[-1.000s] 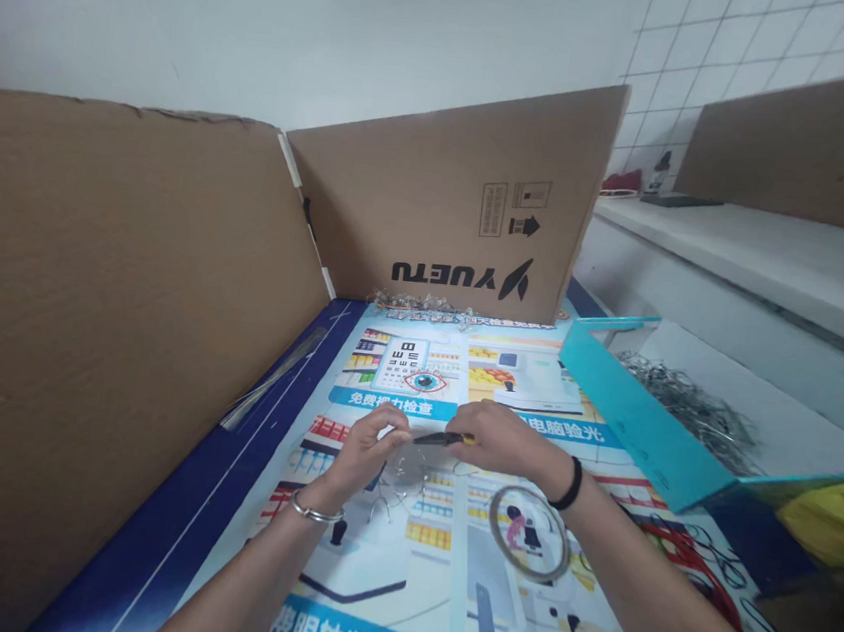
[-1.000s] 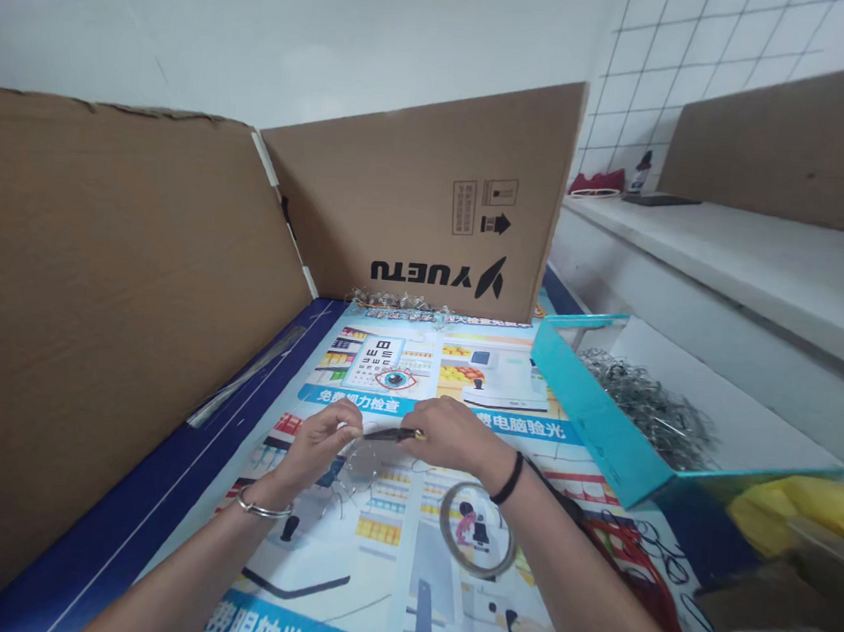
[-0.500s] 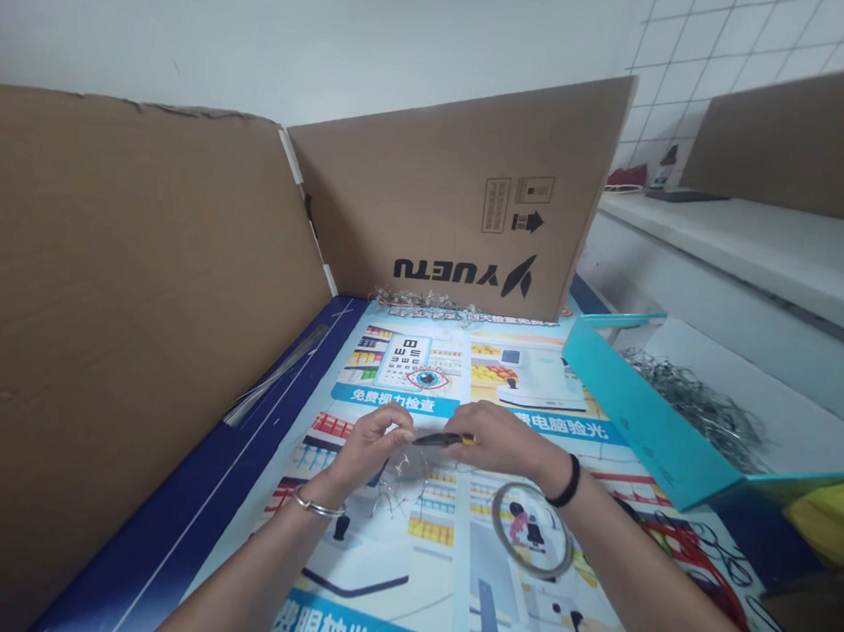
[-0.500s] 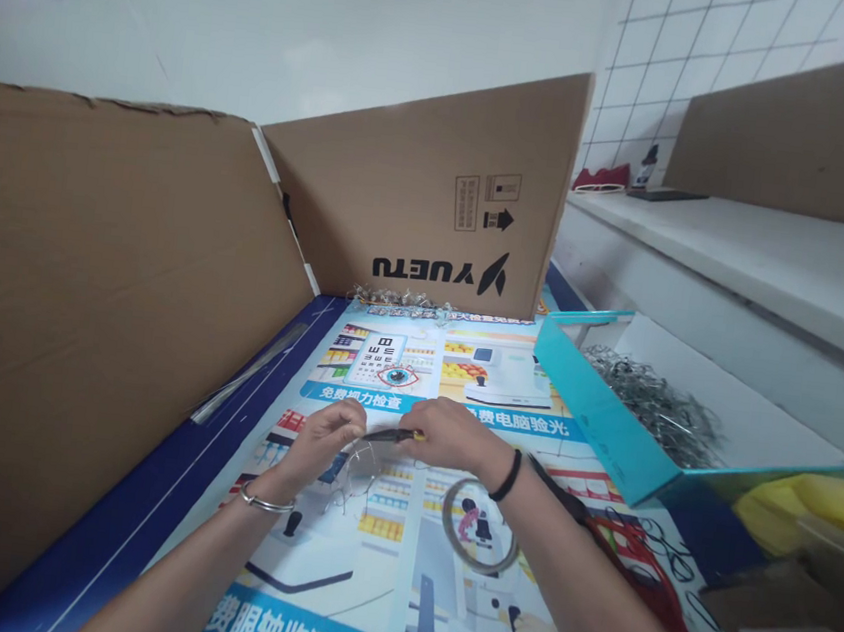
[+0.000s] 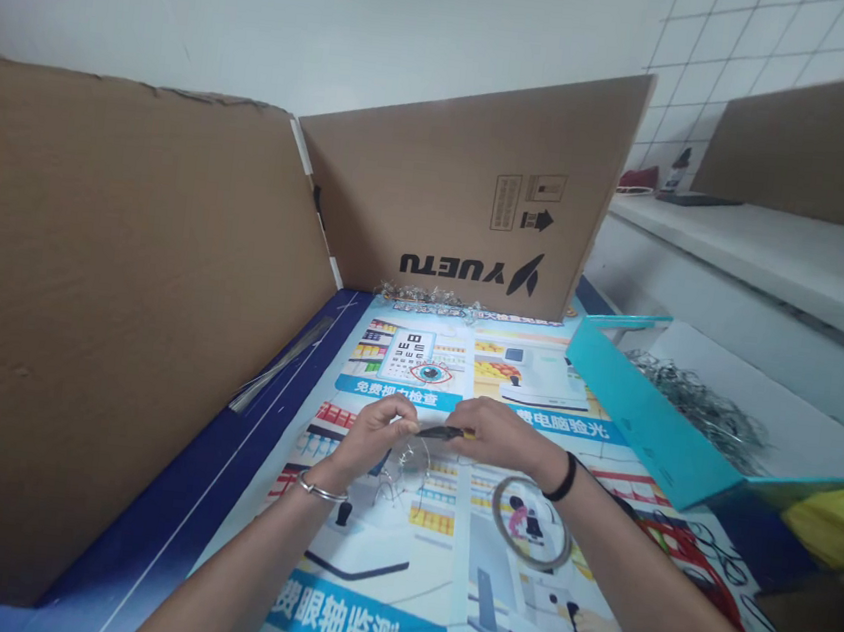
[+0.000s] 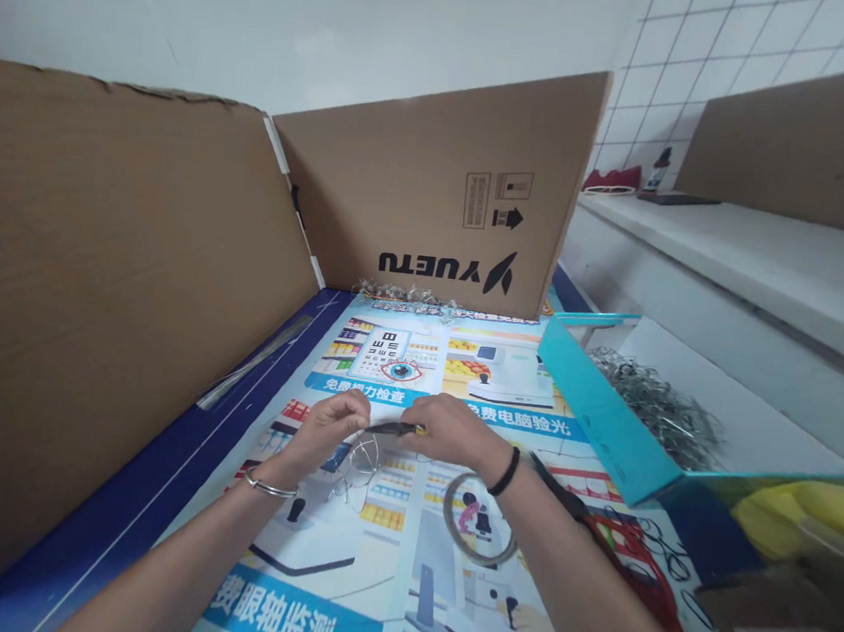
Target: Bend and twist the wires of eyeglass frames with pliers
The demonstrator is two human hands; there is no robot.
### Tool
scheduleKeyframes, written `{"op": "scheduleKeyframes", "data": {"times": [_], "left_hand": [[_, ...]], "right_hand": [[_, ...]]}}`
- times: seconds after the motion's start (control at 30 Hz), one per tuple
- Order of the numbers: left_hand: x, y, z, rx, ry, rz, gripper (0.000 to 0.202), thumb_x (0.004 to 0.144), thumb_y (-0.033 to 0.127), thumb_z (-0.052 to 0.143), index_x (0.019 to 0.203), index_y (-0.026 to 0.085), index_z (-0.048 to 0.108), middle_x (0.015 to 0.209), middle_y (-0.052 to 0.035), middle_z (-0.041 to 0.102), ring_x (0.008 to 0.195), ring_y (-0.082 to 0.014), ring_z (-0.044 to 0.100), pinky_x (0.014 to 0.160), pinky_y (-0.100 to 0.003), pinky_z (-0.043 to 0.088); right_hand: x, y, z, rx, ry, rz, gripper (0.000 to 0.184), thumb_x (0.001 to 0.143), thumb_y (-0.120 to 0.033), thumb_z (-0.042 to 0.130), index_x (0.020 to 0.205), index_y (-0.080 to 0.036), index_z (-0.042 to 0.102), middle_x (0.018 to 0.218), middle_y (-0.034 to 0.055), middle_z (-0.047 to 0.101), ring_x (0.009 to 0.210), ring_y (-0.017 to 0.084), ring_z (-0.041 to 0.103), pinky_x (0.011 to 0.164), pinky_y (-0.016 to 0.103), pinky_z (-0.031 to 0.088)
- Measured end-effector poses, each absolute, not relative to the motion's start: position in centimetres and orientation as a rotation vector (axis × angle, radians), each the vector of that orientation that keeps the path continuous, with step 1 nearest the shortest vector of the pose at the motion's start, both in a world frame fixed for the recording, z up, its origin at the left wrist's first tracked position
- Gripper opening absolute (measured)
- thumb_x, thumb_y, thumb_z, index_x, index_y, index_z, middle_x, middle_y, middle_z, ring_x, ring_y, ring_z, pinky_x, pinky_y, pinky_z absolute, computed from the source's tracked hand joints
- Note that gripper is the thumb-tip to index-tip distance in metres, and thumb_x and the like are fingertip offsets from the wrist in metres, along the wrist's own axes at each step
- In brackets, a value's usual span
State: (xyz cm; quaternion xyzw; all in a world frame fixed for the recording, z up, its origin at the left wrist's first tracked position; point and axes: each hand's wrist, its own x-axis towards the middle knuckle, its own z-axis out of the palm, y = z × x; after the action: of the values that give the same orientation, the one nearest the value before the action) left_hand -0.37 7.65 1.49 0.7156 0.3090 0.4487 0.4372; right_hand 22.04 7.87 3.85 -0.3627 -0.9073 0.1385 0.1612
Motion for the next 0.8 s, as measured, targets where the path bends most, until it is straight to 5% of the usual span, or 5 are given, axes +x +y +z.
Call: {"op": "scheduleKeyframes", "data": {"times": [0.37, 0.53, 0.8], "left_hand": [[-0.3, 8.0, 1.1, 1.618, 0.879, 1.108, 0.013, 0.079, 0.028, 0.060, 0.076, 0.016, 0.058, 0.075, 0.0005, 0.055, 0.069, -0.0113, 0.050, 0.066, -0.023, 0.040], [-0.5, 8.2, 0.9, 1.702, 0.830, 1.149, 0.013, 0.080, 0.029, 0.060, 0.081, 0.016, 0.060, 0.089, -0.0042, 0.057, 0.084, -0.0153, 0.053, 0.078, -0.027, 0.042], [-0.5, 7.7, 1.3, 1.892, 0.876, 1.213, 0.016, 0.081, 0.027, 0.059, 0.069, 0.016, 0.064, 0.074, -0.0034, 0.060, 0.076, -0.0152, 0.055, 0.074, -0.028, 0.043]], "right_hand": [[22.4, 8.9, 2.5, -1.073, -2.537, 0.507, 0.023, 0.084, -0.039, 0.052, 0.078, -0.020, 0.064, 0.075, 0.0025, 0.062, 0.071, 0.015, 0.054, 0.063, 0.024, 0.035], [22.8, 9.3, 1.7, -1.072, -2.454, 0.596, 0.030, 0.085, -0.043, 0.050, 0.073, -0.018, 0.061, 0.070, 0.0019, 0.059, 0.066, 0.013, 0.052, 0.061, 0.024, 0.035], [22.4, 9.2, 1.4, -1.155, -2.439, 0.504, 0.029, 0.085, -0.042, 0.049, 0.080, -0.018, 0.065, 0.073, 0.0034, 0.061, 0.068, 0.015, 0.053, 0.061, 0.025, 0.036]]}}
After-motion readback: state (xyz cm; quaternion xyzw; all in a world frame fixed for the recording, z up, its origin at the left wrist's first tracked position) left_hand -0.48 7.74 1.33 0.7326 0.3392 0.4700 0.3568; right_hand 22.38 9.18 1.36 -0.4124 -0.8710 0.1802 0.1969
